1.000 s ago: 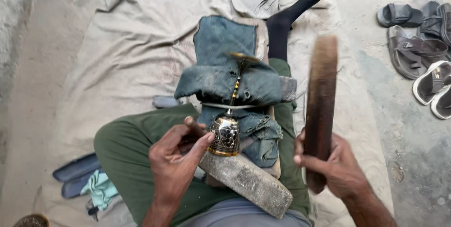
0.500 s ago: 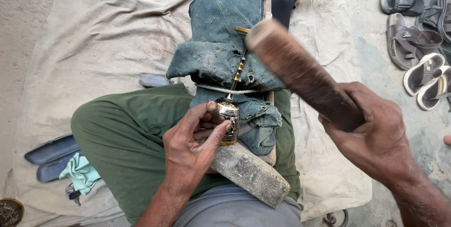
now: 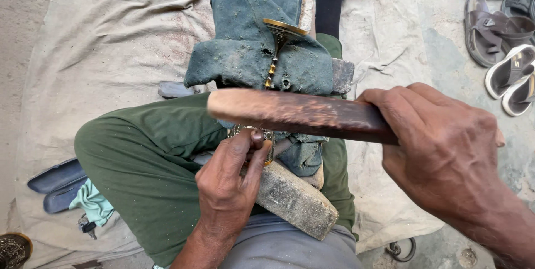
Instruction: The person sits cross-legged on the ground holding a small decorated brass bell against a stone block on their lap. They hold a punch against the bell with one hand and repeatedly strike it with a wooden mallet held in the other hand, repositioning the bell and punch between strikes to work the metal surface.
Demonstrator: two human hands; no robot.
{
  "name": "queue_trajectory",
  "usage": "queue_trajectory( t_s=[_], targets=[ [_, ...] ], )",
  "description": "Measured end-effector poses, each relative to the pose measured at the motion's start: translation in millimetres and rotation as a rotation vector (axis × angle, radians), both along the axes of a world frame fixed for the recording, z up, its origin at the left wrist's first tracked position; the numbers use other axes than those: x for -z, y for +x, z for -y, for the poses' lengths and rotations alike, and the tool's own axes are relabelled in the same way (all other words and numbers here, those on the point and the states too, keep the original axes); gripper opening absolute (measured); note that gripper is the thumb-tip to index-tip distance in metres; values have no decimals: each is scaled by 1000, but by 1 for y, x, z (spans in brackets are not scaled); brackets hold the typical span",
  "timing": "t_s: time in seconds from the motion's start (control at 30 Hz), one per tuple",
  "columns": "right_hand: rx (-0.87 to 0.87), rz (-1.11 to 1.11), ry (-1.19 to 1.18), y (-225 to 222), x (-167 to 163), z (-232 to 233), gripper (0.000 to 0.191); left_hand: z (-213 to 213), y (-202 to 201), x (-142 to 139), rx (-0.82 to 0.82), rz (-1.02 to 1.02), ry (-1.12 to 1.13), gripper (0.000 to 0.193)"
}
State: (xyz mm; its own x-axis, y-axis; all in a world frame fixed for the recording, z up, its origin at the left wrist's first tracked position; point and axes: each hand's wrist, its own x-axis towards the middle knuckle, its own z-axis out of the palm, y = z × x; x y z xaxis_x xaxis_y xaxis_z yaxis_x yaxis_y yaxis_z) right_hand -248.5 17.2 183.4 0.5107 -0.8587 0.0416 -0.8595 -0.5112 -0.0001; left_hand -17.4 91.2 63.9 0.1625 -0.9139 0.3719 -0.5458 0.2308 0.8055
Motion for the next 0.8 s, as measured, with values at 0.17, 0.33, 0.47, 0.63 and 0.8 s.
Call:
queue_trajectory(
  t_s=[0.17, 0.33, 0.47, 0.63, 0.8],
  targets=[
    [-44, 70, 10, -13, 13, -1, 39, 1, -14, 2, -10, 15, 72, 33],
    [-64, 316, 43, -19, 21, -1, 41, 2, -25, 5, 6, 41, 32, 33],
    [-88, 369, 46, -25, 26, -4, 40, 1, -30, 8, 3, 52, 35, 29],
    [-121, 155, -27, -35, 35, -5, 40, 0, -36, 11, 21, 56, 22, 27],
    [-46, 158, 89, -41, 33, -5, 43, 0, -36, 10, 32, 79, 18, 32]
  ],
)
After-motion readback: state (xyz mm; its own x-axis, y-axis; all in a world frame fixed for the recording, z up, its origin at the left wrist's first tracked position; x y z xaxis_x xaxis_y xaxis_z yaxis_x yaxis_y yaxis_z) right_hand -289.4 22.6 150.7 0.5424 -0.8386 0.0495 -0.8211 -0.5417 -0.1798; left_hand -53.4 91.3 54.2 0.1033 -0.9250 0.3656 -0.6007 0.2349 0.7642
